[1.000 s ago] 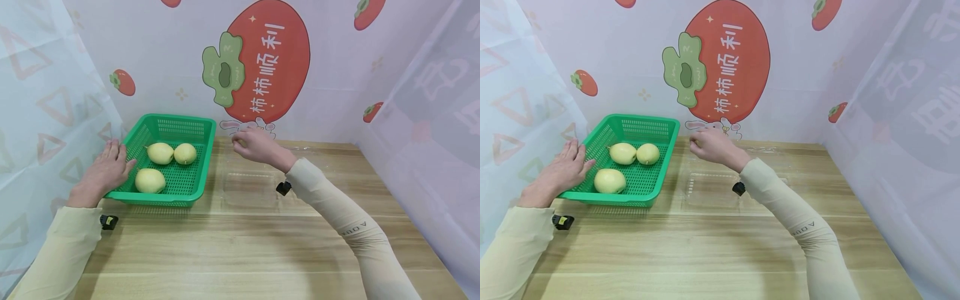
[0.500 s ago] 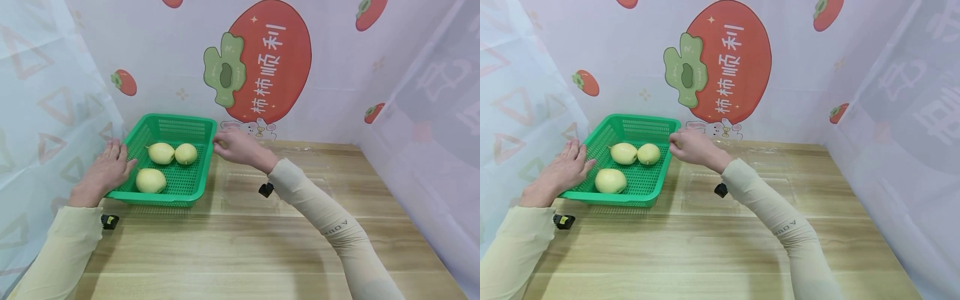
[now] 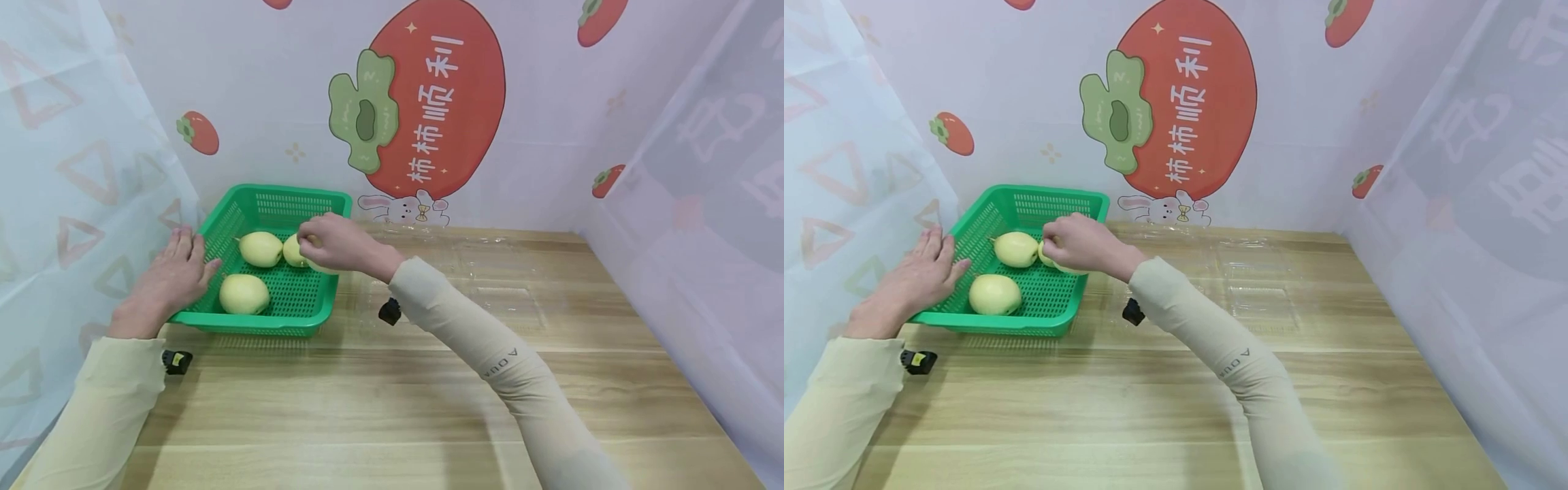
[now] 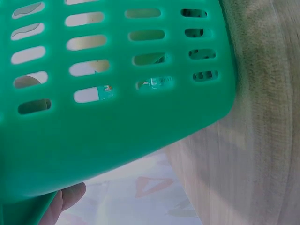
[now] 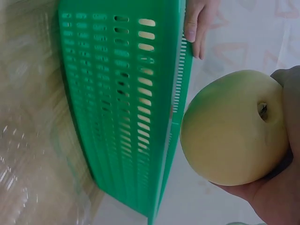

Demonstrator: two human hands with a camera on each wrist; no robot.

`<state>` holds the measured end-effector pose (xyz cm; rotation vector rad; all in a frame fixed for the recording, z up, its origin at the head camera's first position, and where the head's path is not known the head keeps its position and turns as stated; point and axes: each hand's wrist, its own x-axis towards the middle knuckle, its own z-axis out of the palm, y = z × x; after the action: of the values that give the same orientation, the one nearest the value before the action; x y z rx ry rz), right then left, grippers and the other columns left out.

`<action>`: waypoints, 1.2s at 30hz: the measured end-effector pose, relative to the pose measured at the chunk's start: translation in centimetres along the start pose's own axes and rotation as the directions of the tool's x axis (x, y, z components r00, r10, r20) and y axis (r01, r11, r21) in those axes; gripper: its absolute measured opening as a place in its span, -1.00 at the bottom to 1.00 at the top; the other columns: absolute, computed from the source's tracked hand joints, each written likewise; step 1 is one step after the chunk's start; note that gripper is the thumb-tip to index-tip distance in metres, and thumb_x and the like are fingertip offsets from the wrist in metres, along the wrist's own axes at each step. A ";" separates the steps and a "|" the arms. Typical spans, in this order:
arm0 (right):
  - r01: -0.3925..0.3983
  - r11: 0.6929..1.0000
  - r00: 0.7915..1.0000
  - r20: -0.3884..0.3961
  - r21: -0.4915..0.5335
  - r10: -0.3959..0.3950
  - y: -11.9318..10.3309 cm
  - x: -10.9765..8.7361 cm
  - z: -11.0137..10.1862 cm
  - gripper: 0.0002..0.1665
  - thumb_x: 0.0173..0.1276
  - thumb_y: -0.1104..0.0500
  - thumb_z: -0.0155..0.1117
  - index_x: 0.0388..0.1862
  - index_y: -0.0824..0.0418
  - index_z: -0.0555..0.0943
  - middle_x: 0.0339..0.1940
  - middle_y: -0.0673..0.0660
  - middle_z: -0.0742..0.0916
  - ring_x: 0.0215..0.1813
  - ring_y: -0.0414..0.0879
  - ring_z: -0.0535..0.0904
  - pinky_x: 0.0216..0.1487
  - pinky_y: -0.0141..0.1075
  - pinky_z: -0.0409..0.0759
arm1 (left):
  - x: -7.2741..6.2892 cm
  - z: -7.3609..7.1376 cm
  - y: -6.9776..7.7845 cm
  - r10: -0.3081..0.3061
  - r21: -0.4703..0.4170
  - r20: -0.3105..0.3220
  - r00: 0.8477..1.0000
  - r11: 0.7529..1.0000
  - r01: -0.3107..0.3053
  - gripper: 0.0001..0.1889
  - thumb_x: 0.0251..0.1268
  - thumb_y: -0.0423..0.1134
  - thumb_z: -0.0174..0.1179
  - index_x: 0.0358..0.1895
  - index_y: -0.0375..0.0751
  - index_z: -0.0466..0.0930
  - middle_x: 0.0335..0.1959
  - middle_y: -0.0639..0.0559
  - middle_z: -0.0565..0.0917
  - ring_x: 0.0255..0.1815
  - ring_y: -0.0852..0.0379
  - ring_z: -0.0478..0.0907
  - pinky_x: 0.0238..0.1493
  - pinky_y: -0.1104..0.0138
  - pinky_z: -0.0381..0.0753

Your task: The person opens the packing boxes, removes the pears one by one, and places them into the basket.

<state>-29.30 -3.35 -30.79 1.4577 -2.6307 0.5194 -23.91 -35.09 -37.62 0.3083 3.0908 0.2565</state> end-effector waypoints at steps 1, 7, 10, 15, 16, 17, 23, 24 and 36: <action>0.005 1.000 1.000 0.003 0.007 -0.005 -0.1 0.4 0.3 -0.69 0.49 0.16 -0.04 -0.16 0.09 0.70 -0.23 -0.05 0.74 -0.30 -0.21 0.49 0.07 -0.38 0.45 | 0.0 0.0 0.0 0.000 0.000 -0.001 1.000 1.000 0.000 -0.16 0.59 0.16 -0.53 0.48 -0.63 -0.34 0.49 -0.58 -0.46 0.52 -0.50 -0.52 0.47 -0.32 -0.23; 0.016 0.998 0.999 0.036 0.055 -0.018 -0.6 2.1 2.5 -0.69 0.48 0.17 -0.05 -0.29 0.06 0.67 -0.42 -0.07 0.66 -0.46 -0.23 0.33 -0.25 -0.45 0.31 | 0.1 0.0 0.0 0.007 0.001 -0.009 1.000 1.000 -0.007 -0.17 0.60 0.13 -0.51 0.48 -0.65 -0.32 0.49 -0.60 -0.43 0.52 -0.50 -0.51 0.48 -0.31 -0.22; 0.028 0.998 0.998 0.058 0.060 -0.031 -0.9 2.7 3.7 -0.70 0.46 0.17 -0.05 -0.37 0.06 0.62 -0.52 -0.08 0.59 -0.50 -0.23 0.29 -0.32 -0.47 0.28 | 0.1 -0.1 0.0 0.009 -0.002 -0.014 1.000 1.000 -0.009 -0.18 0.61 0.12 -0.50 0.48 -0.65 -0.32 0.49 -0.60 -0.44 0.52 -0.50 -0.51 0.48 -0.31 -0.24; 0.046 0.999 0.995 0.090 -0.030 -0.043 -1.3 3.3 5.3 -0.71 0.45 0.16 -0.03 -0.51 0.05 0.50 -0.62 -0.09 0.44 -0.49 -0.24 0.26 -0.36 -0.48 0.23 | 0.1 -0.1 0.1 0.004 -0.007 -0.007 1.000 1.000 -0.004 -0.18 0.61 0.12 -0.51 0.48 -0.65 -0.34 0.48 -0.57 -0.49 0.52 -0.49 -0.54 0.50 -0.29 -0.28; 0.045 0.998 0.994 0.101 -0.051 -0.040 -1.4 3.4 5.6 -0.70 0.45 0.15 -0.02 -0.53 0.04 0.46 -0.63 -0.08 0.41 -0.50 -0.23 0.24 -0.39 -0.47 0.20 | 0.1 -0.1 0.1 0.002 -0.008 -0.005 1.000 1.000 -0.002 -0.18 0.60 0.13 -0.51 0.48 -0.65 -0.34 0.48 -0.57 -0.49 0.52 -0.49 -0.54 0.50 -0.29 -0.28; 0.045 0.997 0.993 0.114 -0.068 -0.037 -1.4 3.5 5.9 -0.69 0.45 0.15 -0.02 -0.55 0.04 0.44 -0.63 -0.08 0.38 -0.51 -0.23 0.21 -0.41 -0.47 0.17 | 0.1 -0.1 0.1 0.000 -0.009 0.001 1.000 1.000 0.000 -0.17 0.60 0.13 -0.52 0.48 -0.64 -0.35 0.48 -0.56 -0.50 0.51 -0.48 -0.56 0.50 -0.28 -0.29; 0.031 0.996 0.980 0.197 -0.087 -0.014 -1.5 3.8 7.5 -0.68 0.47 0.12 -0.02 -0.55 0.00 0.41 -0.62 -0.11 0.42 -0.55 -0.26 0.23 -0.49 -0.49 0.18 | 0.0 -0.1 0.1 -0.008 -0.007 0.018 1.000 1.000 0.008 -0.17 0.60 0.14 -0.53 0.48 -0.62 -0.37 0.48 -0.53 -0.53 0.51 -0.48 -0.56 0.49 -0.29 -0.29; 0.027 0.996 0.978 0.210 -0.088 -0.009 -1.5 3.8 7.7 -0.67 0.48 0.12 -0.02 -0.56 -0.01 0.41 -0.62 -0.11 0.42 -0.55 -0.26 0.23 -0.49 -0.49 0.18 | 0.0 -0.1 0.1 -0.007 -0.005 0.017 1.000 1.000 0.007 -0.17 0.60 0.14 -0.53 0.48 -0.63 -0.36 0.48 -0.54 -0.53 0.51 -0.48 -0.55 0.49 -0.29 -0.29; 0.074 0.980 0.946 0.325 -0.184 -0.010 -1.9 3.7 8.7 -0.66 0.54 0.07 -0.05 -0.51 -0.01 0.38 -0.53 -0.08 0.40 -0.46 -0.23 0.24 -0.43 -0.48 0.20 | 0.0 -0.1 0.1 0.001 -0.020 0.018 1.000 1.000 0.000 -0.18 0.61 0.12 -0.54 0.47 -0.66 -0.37 0.47 -0.58 -0.52 0.50 -0.51 -0.57 0.49 -0.29 -0.34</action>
<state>-28.99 -10.14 -37.57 1.6523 -2.7816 0.0135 -23.91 -34.97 -37.52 0.3091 3.0685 0.2824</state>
